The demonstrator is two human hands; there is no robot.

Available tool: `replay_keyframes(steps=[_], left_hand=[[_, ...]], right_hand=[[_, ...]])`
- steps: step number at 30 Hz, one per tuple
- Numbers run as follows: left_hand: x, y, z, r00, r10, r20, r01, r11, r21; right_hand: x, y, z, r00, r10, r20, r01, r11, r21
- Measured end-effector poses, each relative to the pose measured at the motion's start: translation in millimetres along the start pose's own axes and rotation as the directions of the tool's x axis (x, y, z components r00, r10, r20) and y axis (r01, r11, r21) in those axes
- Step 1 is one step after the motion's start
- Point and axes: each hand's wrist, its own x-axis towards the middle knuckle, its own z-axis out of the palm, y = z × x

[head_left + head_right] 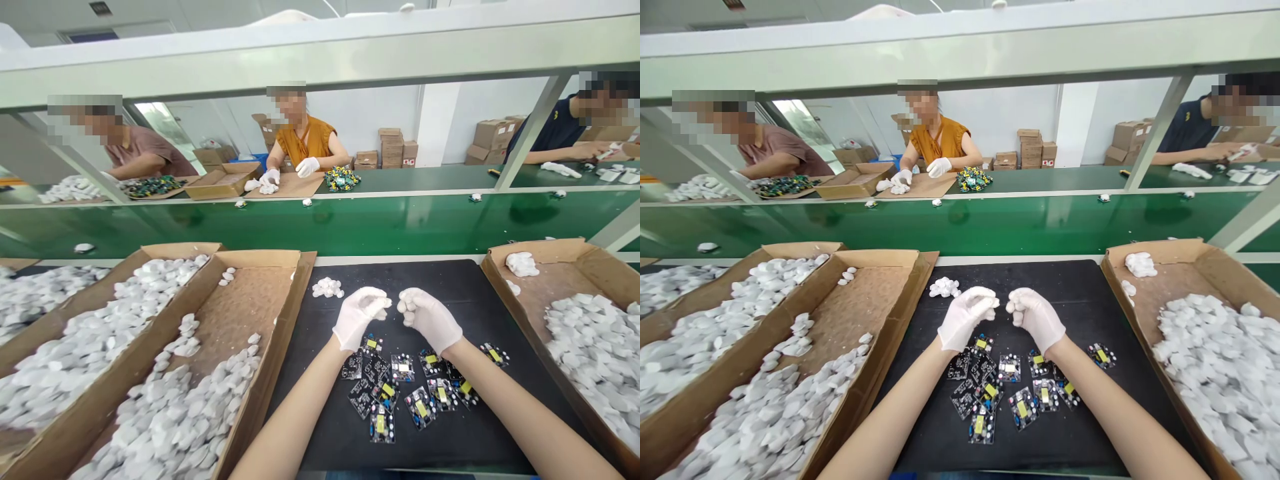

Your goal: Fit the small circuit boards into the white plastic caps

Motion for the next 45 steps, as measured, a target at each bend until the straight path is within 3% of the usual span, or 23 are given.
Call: replay_keyframes(steps=[3, 6, 8, 10, 12, 14, 17, 19, 23, 25, 33, 37, 40, 43, 45], left_hand=[[3, -8, -3.3, 0.998, 0.065, -0.015, -0.061, 0.984, 0.166], [2, -3, -8.3, 0.994, 0.109, 0.006, -0.106, 0.948, 0.299], [0, 9, -13.6, 0.987, 0.159, 0.016, -0.151, 0.9, 0.408], [-4, 23, -20.5, 0.968, 0.225, 0.107, -0.245, 0.777, 0.58], [-8, 33, -28.0, 0.945, 0.146, 0.294, -0.304, 0.725, 0.618], [-10, 35, -34.5, 0.899, -0.007, 0.437, -0.306, 0.703, 0.641], [-10, 26, -39.1, 0.836, -0.164, 0.523, -0.302, 0.66, 0.689], [-7, 18, -38.2, 0.835, -0.182, 0.52, -0.299, 0.643, 0.705], [1, 9, -31.5, 0.917, -0.152, 0.368, -0.206, 0.609, 0.766], [2, 10, -29.1, 0.932, -0.143, 0.333, -0.184, 0.607, 0.774], [-9, 19, -36.6, 0.841, -0.14, 0.522, -0.326, 0.639, 0.697], [-10, 18, -32.8, 0.869, -0.128, 0.479, -0.336, 0.557, 0.759], [-9, 24, -25.1, 0.907, -0.062, 0.417, -0.325, 0.528, 0.785], [-10, 34, -16.5, 0.932, 0.081, 0.353, -0.342, 0.518, 0.784], [-11, 37, -11.3, 0.936, 0.142, 0.323, -0.348, 0.518, 0.781]], right_hand=[[3, -7, -6, 0.999, 0.042, -0.026, -0.04, 0.997, 0.064], [6, -9, -10, 0.995, 0.075, -0.06, -0.07, 0.994, 0.087], [6, -7, -12, 0.994, 0.072, -0.087, -0.064, 0.994, 0.088], [4, -5, -13, 0.993, 0.052, -0.107, -0.045, 0.996, 0.073], [1, -4, -13, 0.993, 0.023, -0.114, -0.02, 0.999, 0.026], [-2, -5, -12, 0.993, 0.004, -0.12, -0.008, 1.0, -0.029], [-2, -7, -11, 0.987, -0.007, -0.159, -0.001, 0.999, -0.05], [-1, -10, -10, 0.985, -0.015, -0.173, 0.01, 1.0, -0.026], [2, -14, -6, 0.993, 0.047, -0.109, -0.04, 0.997, 0.065], [1, -14, -4, 0.995, 0.051, -0.091, -0.045, 0.997, 0.066], [-1, -8, -5, 0.991, -0.04, -0.127, 0.035, 0.998, -0.043], [1, -9, -2, 0.998, -0.032, -0.054, 0.033, 0.999, 0.001], [-2, -6, 1, 0.995, -0.073, -0.065, 0.065, 0.99, -0.126], [-11, 0, 5, 0.969, -0.246, -0.021, 0.21, 0.868, -0.45], [-17, 3, 9, 0.912, -0.394, 0.117, 0.368, 0.657, -0.658]])
